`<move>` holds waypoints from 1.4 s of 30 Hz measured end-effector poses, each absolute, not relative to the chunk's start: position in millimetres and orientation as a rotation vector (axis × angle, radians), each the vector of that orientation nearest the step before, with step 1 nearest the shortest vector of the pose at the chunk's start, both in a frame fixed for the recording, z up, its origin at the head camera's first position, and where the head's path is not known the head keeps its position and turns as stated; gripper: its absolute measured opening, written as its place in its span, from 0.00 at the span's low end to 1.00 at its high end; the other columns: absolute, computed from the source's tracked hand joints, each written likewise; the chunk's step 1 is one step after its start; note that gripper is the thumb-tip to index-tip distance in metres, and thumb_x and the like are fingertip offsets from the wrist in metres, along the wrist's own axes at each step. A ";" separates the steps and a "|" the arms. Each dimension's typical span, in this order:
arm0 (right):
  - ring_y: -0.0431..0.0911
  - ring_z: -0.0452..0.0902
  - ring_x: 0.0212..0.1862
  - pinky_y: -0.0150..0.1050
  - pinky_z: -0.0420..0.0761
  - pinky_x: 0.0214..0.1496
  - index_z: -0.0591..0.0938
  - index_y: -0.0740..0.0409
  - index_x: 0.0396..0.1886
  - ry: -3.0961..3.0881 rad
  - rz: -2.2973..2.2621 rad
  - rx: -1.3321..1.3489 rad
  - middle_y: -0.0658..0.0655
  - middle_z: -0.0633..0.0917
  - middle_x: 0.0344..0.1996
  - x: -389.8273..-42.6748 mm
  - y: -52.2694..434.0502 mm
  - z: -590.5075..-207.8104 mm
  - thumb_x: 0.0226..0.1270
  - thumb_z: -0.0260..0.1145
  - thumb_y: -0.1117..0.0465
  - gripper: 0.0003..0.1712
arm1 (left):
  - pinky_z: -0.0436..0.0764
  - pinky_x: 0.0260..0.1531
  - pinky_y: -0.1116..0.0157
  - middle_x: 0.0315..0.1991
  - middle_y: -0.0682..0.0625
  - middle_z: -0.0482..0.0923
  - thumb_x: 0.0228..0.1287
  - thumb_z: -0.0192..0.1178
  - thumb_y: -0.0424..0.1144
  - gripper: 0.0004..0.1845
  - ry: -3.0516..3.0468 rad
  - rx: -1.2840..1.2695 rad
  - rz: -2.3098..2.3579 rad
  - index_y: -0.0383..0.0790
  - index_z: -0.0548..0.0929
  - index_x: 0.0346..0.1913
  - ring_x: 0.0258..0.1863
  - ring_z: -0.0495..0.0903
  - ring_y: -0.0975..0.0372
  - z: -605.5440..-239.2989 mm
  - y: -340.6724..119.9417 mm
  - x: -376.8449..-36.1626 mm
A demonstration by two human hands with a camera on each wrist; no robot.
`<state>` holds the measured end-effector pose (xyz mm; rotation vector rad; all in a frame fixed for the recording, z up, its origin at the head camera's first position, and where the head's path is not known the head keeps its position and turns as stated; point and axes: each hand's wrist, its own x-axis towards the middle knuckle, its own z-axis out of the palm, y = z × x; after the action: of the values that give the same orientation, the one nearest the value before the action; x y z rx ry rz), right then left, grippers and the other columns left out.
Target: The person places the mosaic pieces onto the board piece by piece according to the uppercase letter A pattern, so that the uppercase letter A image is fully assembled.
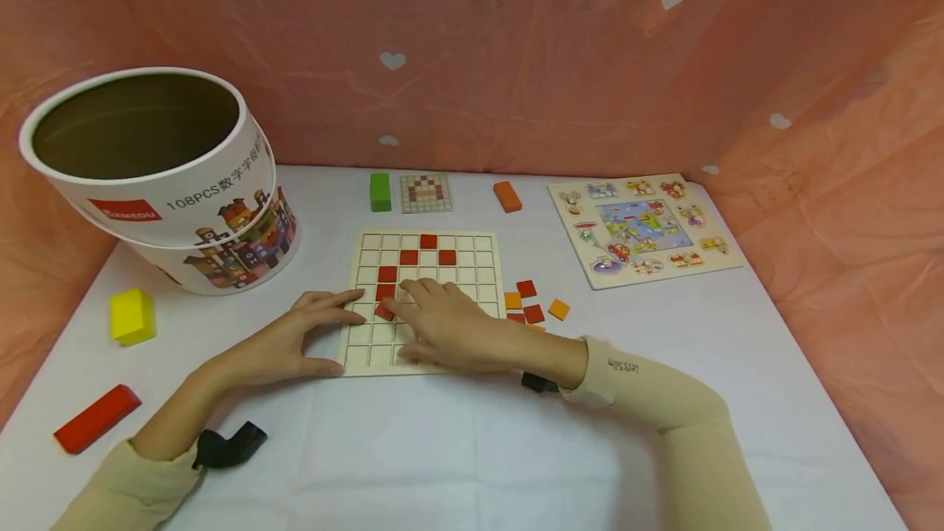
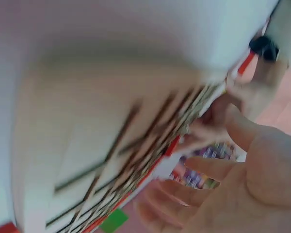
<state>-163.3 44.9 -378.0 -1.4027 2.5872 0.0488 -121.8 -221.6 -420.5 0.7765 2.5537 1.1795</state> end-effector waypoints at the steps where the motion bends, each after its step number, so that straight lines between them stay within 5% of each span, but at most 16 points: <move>1: 0.52 0.53 0.76 0.52 0.62 0.71 0.59 0.51 0.79 2.583 0.098 -1.416 0.57 0.59 0.77 -159.2 45.3 -379.4 0.72 0.56 0.36 0.43 | 0.58 0.62 0.36 0.76 0.45 0.58 0.53 0.76 0.43 0.31 2.556 0.780 1.179 0.44 0.80 0.62 0.67 0.57 0.50 -420.6 -221.9 -121.7; 6: 0.46 0.35 0.79 0.52 0.42 0.77 0.49 0.55 0.81 2.441 0.159 -1.477 0.52 0.43 0.80 -151.9 47.5 -383.5 0.74 0.48 0.33 0.47 | 0.58 0.62 0.36 0.76 0.43 0.58 0.52 0.76 0.42 0.32 2.555 0.795 1.185 0.42 0.79 0.62 0.68 0.57 0.49 -420.7 -222.5 -121.6; 14: 0.42 0.35 0.79 0.42 0.45 0.77 0.53 0.54 0.80 2.220 -0.233 -1.493 0.49 0.46 0.80 -169.2 58.0 -380.7 0.74 0.56 0.39 0.45 | 0.58 0.62 0.36 0.76 0.44 0.58 0.53 0.75 0.43 0.31 2.551 0.801 1.183 0.43 0.79 0.62 0.67 0.57 0.50 -421.2 -222.7 -121.7; 22: 0.45 0.41 0.79 0.36 0.46 0.76 0.61 0.60 0.77 2.109 -0.358 -1.569 0.56 0.53 0.79 -179.3 57.1 -381.8 0.70 0.65 0.48 0.42 | 0.57 0.63 0.36 0.77 0.46 0.57 0.55 0.75 0.45 0.31 2.537 0.788 1.189 0.46 0.79 0.62 0.69 0.55 0.49 -421.6 -223.7 -121.0; 30: 0.45 0.46 0.78 0.44 0.52 0.76 0.64 0.57 0.76 2.144 -0.501 -1.502 0.55 0.57 0.78 -183.7 72.3 -380.1 0.70 0.66 0.52 0.39 | 0.57 0.63 0.36 0.76 0.45 0.58 0.54 0.75 0.44 0.31 2.545 0.775 1.184 0.45 0.79 0.62 0.68 0.56 0.50 -420.9 -222.6 -121.2; 36: 0.54 0.72 0.64 0.50 0.69 0.67 0.77 0.66 0.61 2.225 -1.081 -1.227 0.62 0.79 0.60 -208.1 128.7 -378.5 0.67 0.66 0.69 0.23 | 0.57 0.63 0.37 0.77 0.46 0.57 0.53 0.76 0.44 0.31 2.538 0.757 1.188 0.46 0.80 0.62 0.68 0.55 0.50 -420.6 -221.6 -121.6; 42: 0.57 0.75 0.53 0.55 0.73 0.59 0.80 0.70 0.53 2.380 -1.244 -0.916 0.64 0.83 0.50 -229.6 187.2 -386.5 0.64 0.65 0.75 0.18 | 0.57 0.64 0.38 0.77 0.47 0.57 0.53 0.76 0.43 0.31 2.536 0.741 1.187 0.45 0.80 0.62 0.69 0.55 0.50 -420.7 -221.9 -121.4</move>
<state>-229.6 187.2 -386.5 -0.9164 2.3796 -1.2442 -121.4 -221.9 -420.7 0.7407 2.5357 1.1871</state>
